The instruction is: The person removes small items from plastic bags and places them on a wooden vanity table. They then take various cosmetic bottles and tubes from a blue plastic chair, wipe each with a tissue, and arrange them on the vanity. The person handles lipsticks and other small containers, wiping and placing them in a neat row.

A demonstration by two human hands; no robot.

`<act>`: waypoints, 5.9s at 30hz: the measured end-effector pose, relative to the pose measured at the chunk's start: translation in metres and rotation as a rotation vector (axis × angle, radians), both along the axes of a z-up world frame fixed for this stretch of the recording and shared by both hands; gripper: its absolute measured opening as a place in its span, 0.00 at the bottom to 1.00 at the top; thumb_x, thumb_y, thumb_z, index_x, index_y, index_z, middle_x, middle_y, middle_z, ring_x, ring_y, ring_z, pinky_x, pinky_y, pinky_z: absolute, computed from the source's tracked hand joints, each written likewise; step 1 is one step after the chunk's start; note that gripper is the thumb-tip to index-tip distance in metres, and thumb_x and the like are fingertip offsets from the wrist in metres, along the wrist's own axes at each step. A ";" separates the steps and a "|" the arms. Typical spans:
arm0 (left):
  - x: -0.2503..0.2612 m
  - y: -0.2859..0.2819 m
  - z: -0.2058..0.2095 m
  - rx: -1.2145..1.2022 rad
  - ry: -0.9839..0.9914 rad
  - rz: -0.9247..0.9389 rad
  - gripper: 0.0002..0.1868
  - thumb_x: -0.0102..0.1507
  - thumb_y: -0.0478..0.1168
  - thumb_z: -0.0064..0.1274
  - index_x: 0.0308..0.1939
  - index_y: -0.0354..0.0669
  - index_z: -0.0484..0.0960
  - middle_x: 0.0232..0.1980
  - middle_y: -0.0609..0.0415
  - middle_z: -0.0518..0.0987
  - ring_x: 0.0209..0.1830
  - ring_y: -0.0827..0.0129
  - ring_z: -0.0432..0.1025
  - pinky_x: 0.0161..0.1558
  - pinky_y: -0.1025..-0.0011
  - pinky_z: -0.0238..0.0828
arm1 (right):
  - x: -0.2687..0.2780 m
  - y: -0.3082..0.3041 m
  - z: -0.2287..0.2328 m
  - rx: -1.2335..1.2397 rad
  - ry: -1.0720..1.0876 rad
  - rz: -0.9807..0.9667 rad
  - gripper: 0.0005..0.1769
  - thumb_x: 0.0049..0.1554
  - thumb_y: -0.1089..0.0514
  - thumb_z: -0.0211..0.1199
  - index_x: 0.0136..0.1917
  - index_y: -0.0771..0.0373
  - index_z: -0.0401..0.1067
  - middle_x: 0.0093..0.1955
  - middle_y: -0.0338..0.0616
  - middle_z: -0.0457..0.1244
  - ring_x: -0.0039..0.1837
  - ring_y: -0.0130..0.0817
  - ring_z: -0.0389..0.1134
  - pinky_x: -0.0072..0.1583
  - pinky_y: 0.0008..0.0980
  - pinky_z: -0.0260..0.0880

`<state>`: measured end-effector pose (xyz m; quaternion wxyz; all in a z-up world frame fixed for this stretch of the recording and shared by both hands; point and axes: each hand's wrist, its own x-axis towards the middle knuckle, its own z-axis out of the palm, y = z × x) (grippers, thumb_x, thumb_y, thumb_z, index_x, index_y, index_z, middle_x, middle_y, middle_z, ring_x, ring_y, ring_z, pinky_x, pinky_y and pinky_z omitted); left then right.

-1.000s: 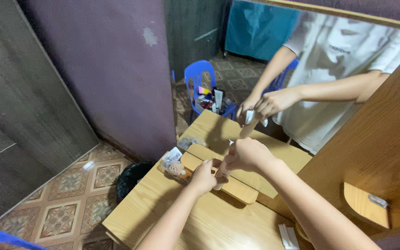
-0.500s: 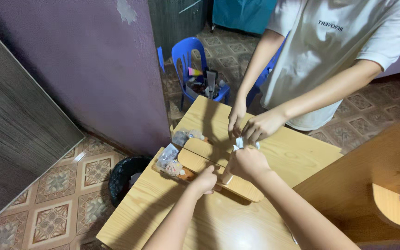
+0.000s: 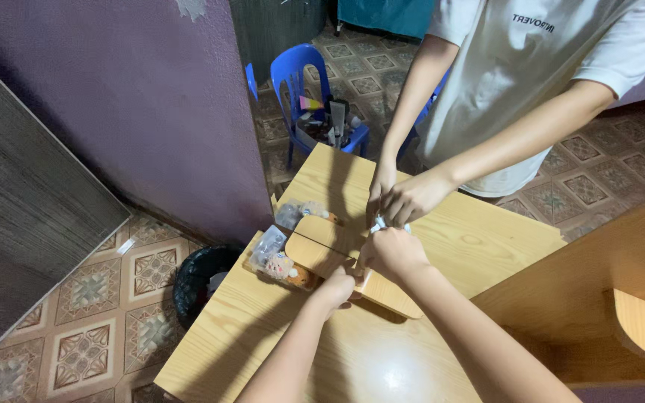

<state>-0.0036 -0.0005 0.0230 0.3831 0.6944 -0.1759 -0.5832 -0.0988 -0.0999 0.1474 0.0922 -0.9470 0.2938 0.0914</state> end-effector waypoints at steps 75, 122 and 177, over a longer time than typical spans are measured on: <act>-0.479 0.985 -0.181 -0.045 0.037 1.885 0.27 0.66 0.58 0.45 0.66 0.54 0.72 0.63 0.58 0.80 0.59 0.66 0.76 0.57 0.61 0.68 | -0.222 0.897 -0.235 1.462 0.603 0.360 0.17 0.60 0.61 0.58 0.62 0.64 0.71 0.53 0.45 0.68 0.51 0.29 0.70 0.52 0.25 0.76; -0.407 0.902 -0.170 -0.289 0.012 1.809 0.29 0.54 0.35 0.67 0.59 0.45 0.75 0.54 0.55 0.82 0.52 0.68 0.79 0.54 0.64 0.79 | -0.193 0.762 -0.247 0.948 0.017 0.284 0.18 0.57 0.55 0.62 0.58 0.66 0.76 0.47 0.44 0.71 0.48 0.29 0.68 0.50 0.28 0.66; -0.170 0.510 0.175 -0.690 -0.865 0.976 0.29 0.52 0.37 0.71 0.54 0.35 0.77 0.48 0.50 0.85 0.47 0.70 0.81 0.47 0.74 0.79 | -0.099 0.452 0.002 1.785 -0.707 -0.427 0.13 0.57 0.65 0.48 0.53 0.71 0.67 0.47 0.50 0.64 0.49 0.42 0.68 0.54 0.48 0.74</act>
